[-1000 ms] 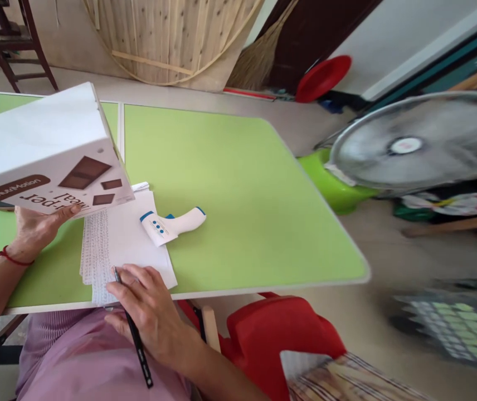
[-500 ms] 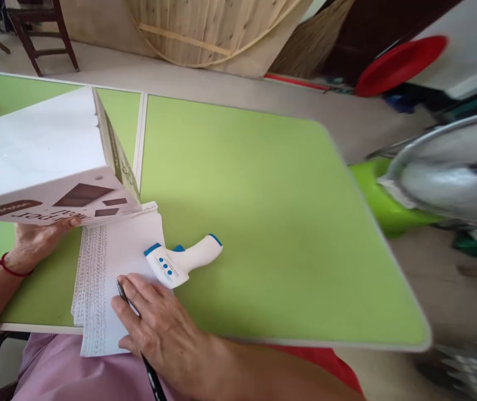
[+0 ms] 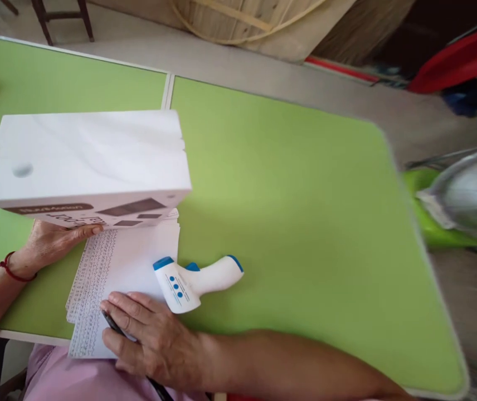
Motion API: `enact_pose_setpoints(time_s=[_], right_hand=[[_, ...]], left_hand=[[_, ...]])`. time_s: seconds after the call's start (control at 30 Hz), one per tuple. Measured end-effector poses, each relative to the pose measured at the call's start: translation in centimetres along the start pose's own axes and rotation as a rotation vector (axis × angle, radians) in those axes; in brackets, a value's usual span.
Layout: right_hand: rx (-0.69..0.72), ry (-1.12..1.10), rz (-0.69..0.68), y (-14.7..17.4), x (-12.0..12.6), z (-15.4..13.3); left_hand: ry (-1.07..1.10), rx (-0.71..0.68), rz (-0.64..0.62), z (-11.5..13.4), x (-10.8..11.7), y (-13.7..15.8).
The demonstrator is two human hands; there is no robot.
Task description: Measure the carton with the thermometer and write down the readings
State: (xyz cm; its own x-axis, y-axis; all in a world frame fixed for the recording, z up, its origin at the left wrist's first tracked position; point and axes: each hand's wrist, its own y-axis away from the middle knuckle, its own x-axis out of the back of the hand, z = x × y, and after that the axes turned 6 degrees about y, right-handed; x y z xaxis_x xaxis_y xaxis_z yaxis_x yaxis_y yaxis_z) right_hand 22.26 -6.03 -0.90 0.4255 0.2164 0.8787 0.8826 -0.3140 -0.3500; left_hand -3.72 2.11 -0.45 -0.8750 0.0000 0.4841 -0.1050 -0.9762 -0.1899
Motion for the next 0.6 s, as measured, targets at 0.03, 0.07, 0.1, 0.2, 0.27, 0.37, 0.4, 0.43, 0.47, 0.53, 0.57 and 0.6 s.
enact_pose_setpoints(time_s=[0.03,0.07,0.1,0.2,0.27,0.37,0.4,0.43,0.47,0.53,0.57,0.6], right_hand=[[0.005,0.012,0.014,-0.2,-0.2,0.0],[0.011,0.030,0.026,-0.4,-0.4,0.1],[0.017,0.050,0.036,-0.6,-0.5,0.1],[0.037,0.101,0.019,-1.0,-0.6,0.3],[0.066,0.109,-0.022,-1.2,-0.5,0.3],[0.084,0.074,-0.061,-1.6,0.1,0.3],[0.073,0.059,-0.069,-1.7,0.3,0.2],[0.054,0.047,-0.070,-1.9,0.6,0.1],[0.027,0.042,-0.057,-2.2,0.9,0.0],[-0.062,0.086,0.011,-2.8,1.5,-0.1],[-0.120,0.145,0.059,-3.1,1.8,-0.1],[-0.182,0.226,0.105,-3.5,2.1,0.0]], left_hand=[[0.003,-0.022,-0.003,0.2,0.1,-0.1],[0.008,-0.046,-0.004,0.3,0.2,-0.2],[0.015,-0.069,-0.006,0.4,0.3,-0.3],[0.033,-0.108,-0.013,0.6,0.8,-1.1],[0.033,-0.126,-0.018,0.6,1.0,-2.0],[0.023,-0.173,-0.064,0.1,0.9,-3.4],[0.017,-0.182,-0.089,-0.1,0.7,-3.8],[0.014,-0.187,-0.102,-0.3,0.5,-4.1],[0.015,-0.190,-0.119,-0.5,0.3,-4.4],[0.004,-0.209,-0.147,-1.0,0.0,-4.6],[-0.002,-0.225,-0.160,-1.1,0.0,-4.6],[-0.006,-0.243,-0.168,-1.3,-0.1,-4.7]])
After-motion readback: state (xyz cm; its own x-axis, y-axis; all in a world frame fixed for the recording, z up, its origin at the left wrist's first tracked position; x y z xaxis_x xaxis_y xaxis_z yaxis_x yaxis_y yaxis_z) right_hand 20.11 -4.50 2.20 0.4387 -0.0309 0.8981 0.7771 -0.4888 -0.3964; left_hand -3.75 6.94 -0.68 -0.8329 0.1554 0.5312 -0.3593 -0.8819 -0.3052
